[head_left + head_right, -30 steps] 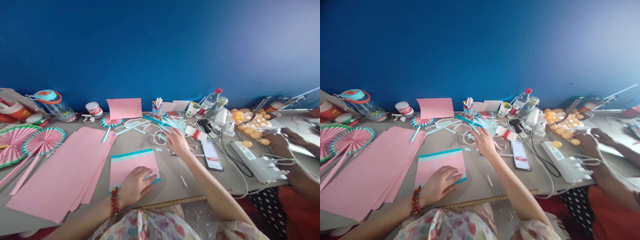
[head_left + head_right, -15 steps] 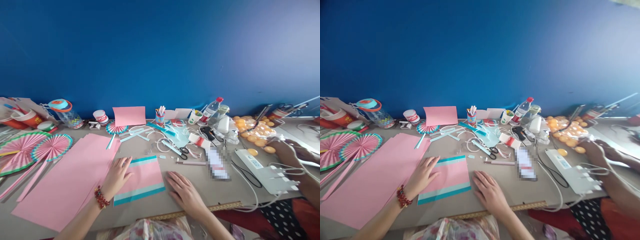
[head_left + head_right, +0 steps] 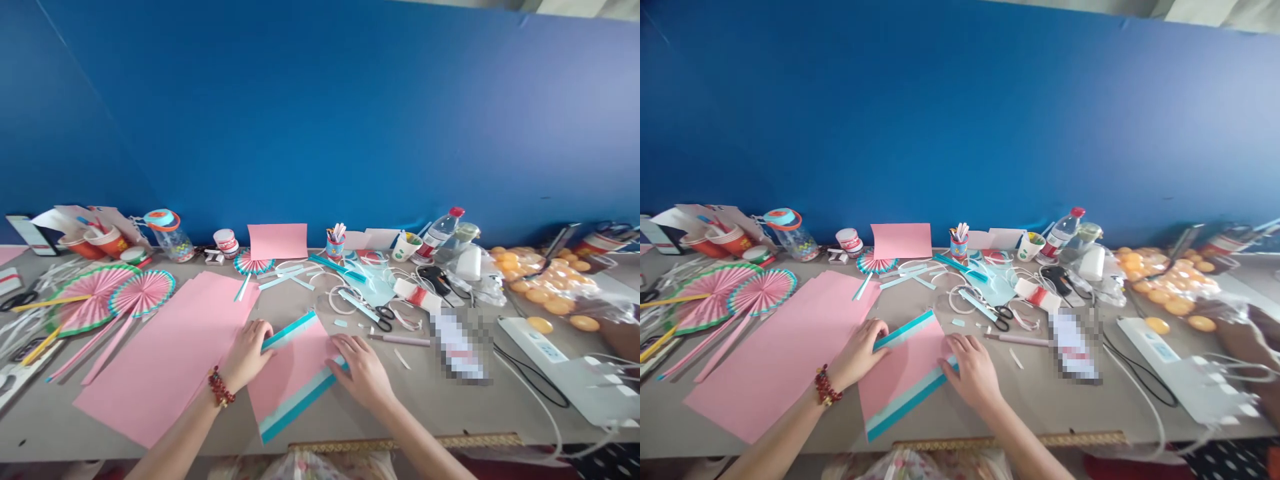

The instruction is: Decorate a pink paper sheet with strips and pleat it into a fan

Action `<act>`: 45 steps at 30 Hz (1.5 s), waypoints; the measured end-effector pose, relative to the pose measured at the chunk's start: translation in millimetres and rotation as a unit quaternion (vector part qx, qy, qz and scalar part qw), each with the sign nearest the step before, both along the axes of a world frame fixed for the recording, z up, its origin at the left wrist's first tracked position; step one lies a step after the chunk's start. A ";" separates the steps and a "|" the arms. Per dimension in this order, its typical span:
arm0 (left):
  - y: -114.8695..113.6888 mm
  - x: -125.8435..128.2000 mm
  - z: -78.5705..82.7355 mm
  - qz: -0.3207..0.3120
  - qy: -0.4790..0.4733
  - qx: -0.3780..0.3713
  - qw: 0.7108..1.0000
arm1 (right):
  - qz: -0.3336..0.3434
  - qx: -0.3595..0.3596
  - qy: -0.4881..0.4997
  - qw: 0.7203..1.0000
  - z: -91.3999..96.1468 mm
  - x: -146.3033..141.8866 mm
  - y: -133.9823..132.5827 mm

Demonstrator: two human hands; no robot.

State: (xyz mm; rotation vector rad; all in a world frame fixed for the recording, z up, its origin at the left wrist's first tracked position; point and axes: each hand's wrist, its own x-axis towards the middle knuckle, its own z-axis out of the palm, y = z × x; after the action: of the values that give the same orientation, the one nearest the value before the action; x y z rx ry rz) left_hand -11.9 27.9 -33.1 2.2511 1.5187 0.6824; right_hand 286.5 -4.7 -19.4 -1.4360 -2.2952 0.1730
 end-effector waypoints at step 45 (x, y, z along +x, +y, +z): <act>-33.1 -7.4 52.9 0.034 -0.214 0.156 0.964 | 0.159 0.144 0.197 0.957 50.5 -9.6 8.8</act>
State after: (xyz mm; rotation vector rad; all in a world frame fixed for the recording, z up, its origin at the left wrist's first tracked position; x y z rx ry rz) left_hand -19.2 -5.2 19.8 2.0758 1.3471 1.4107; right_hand 276.9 4.0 31.1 -0.8001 -2.0947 0.1904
